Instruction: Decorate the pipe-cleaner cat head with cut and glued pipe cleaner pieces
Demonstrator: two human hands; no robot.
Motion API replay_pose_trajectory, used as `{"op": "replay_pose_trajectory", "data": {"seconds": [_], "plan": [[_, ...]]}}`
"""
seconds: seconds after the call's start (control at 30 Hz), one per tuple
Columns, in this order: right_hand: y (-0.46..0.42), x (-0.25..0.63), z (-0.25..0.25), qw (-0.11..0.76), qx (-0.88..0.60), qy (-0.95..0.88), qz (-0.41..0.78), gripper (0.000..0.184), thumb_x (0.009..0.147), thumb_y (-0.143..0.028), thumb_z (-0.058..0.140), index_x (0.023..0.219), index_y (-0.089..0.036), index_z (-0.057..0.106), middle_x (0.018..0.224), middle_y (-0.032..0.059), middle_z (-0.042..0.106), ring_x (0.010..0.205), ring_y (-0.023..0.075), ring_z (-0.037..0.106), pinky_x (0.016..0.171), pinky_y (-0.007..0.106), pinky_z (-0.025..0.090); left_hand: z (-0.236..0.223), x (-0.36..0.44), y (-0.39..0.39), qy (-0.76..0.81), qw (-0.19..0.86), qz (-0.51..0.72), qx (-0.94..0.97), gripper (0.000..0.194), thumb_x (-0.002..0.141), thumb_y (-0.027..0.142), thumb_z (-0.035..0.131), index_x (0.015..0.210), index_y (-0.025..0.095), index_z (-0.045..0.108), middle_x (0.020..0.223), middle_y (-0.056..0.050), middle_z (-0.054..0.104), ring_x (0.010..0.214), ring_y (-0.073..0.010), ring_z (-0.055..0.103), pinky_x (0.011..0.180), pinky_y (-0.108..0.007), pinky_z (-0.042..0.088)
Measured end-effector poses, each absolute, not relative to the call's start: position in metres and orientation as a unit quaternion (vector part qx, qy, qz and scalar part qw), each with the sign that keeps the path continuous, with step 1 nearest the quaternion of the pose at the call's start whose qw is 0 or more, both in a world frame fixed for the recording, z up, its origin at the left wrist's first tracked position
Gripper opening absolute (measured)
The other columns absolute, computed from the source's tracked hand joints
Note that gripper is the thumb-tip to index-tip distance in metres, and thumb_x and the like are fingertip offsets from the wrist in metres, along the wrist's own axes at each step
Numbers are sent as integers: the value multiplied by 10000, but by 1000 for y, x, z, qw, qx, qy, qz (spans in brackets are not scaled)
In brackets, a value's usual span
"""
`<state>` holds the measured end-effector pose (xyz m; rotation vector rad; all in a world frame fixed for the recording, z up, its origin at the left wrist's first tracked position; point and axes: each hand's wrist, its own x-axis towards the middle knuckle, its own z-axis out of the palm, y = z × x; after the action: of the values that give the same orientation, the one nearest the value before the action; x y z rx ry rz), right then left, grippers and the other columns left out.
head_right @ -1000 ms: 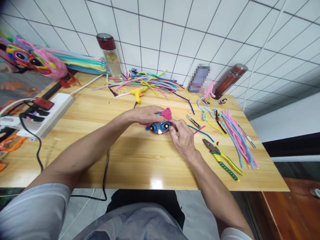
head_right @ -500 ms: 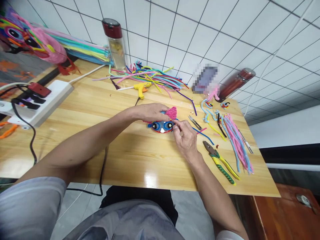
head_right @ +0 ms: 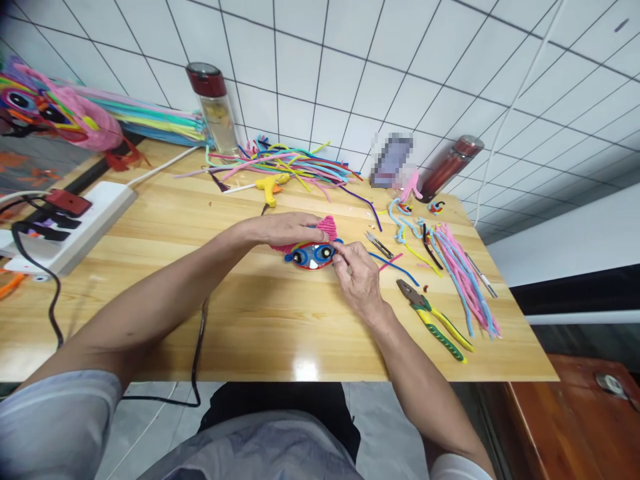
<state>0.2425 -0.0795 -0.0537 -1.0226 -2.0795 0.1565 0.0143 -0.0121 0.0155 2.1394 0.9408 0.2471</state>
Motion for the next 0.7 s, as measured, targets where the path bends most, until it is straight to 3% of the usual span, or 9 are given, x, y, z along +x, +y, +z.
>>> {"op": "replay_pose_trajectory", "data": {"seconds": [0.2,0.47,0.7], "plan": [[-79,244,-54,403,-401,-820,68,286,1062,-254,513,1260,-208,713,938,66,696,861,205,668,767,371,558,18,12,-12,360,374,87,850,531,942,582,346,1094,189,669,1240,-71,710,1138,-236,610,1052,-317,437],[-78,244,-55,413,-395,-817,81,286,1055,-244,525,1271,-209,710,927,58,681,843,203,656,752,362,541,18,12,-12,380,371,92,842,557,917,586,429,1170,179,713,1268,-61,738,1133,-261,644,1034,-309,476],[-80,247,-49,435,-409,-798,80,279,1052,-250,526,1249,-212,720,850,30,647,769,189,611,729,352,505,15,13,-10,399,347,75,845,600,911,556,462,1339,196,681,1452,-59,680,1294,-286,616,1111,-317,463]]}}
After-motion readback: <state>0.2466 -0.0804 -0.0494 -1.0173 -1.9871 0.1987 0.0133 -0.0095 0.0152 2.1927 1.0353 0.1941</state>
